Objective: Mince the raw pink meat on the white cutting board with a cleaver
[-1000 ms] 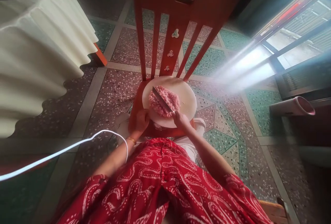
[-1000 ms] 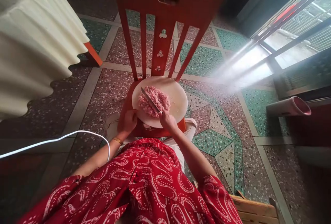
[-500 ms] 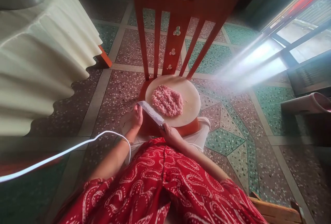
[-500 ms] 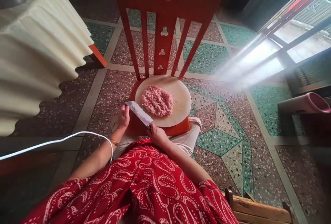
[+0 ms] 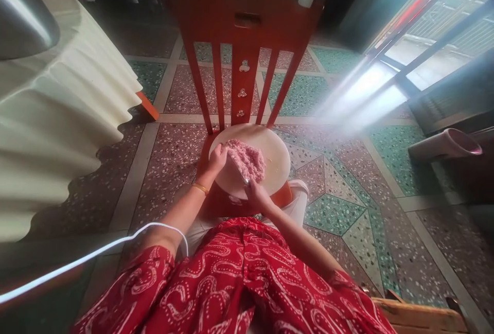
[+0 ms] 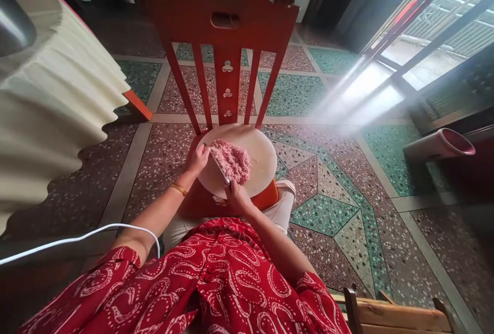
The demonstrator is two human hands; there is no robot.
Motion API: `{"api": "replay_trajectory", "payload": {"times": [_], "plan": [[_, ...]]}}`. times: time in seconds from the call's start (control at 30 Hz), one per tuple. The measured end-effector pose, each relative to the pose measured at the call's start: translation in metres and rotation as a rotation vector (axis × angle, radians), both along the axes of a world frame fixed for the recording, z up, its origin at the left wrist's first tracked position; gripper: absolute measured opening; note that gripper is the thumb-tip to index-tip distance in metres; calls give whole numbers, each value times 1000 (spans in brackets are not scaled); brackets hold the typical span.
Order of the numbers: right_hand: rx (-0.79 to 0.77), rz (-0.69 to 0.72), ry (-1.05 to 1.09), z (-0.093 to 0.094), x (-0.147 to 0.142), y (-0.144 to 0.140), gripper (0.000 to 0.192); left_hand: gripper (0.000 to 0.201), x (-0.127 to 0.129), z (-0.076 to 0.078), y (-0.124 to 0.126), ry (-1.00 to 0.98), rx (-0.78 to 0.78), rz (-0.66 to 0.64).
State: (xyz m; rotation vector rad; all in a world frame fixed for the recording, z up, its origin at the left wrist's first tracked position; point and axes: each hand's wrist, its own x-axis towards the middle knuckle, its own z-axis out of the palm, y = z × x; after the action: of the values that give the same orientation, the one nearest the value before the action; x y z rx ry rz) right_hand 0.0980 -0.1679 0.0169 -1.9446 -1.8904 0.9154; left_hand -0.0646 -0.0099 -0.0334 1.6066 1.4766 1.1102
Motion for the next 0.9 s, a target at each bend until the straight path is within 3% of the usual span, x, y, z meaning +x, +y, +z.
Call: {"api": "replay_trajectory", "payload": {"times": [0.1, 0.17, 0.33, 0.4, 0.5, 0.63, 0.73, 0.8, 0.9], "plan": [[-46, -188, 424, 6, 26, 4, 22, 26, 19, 17, 13, -82, 85, -70], [-139, -297, 651, 4, 45, 5, 31, 32, 23, 17, 11, -98, 98, -67], [-290, -498, 898, -13, 78, -5, 50, 25, 11, -11, -20, -47, 74, 46], [-269, -476, 865, -13, 81, -9, 50, 26, 7, -24, -33, -26, 72, 92], [-48, -350, 641, 7, 78, -11, 42, 27, 5, -36, -43, 4, 89, 118], [369, -189, 239, 69, 80, -2, 46, 28, 7, -42, -45, 16, 105, 135], [587, -107, 142, 111, 80, 9, 50, 28, 9, -46, -46, 22, 112, 158], [640, -109, 116, 115, 73, 17, 51, 29, 9, -49, -48, 27, 111, 157], [469, -131, 82, 85, 54, 23, 55, 29, 9, -53, -49, 34, 121, 148]]}}
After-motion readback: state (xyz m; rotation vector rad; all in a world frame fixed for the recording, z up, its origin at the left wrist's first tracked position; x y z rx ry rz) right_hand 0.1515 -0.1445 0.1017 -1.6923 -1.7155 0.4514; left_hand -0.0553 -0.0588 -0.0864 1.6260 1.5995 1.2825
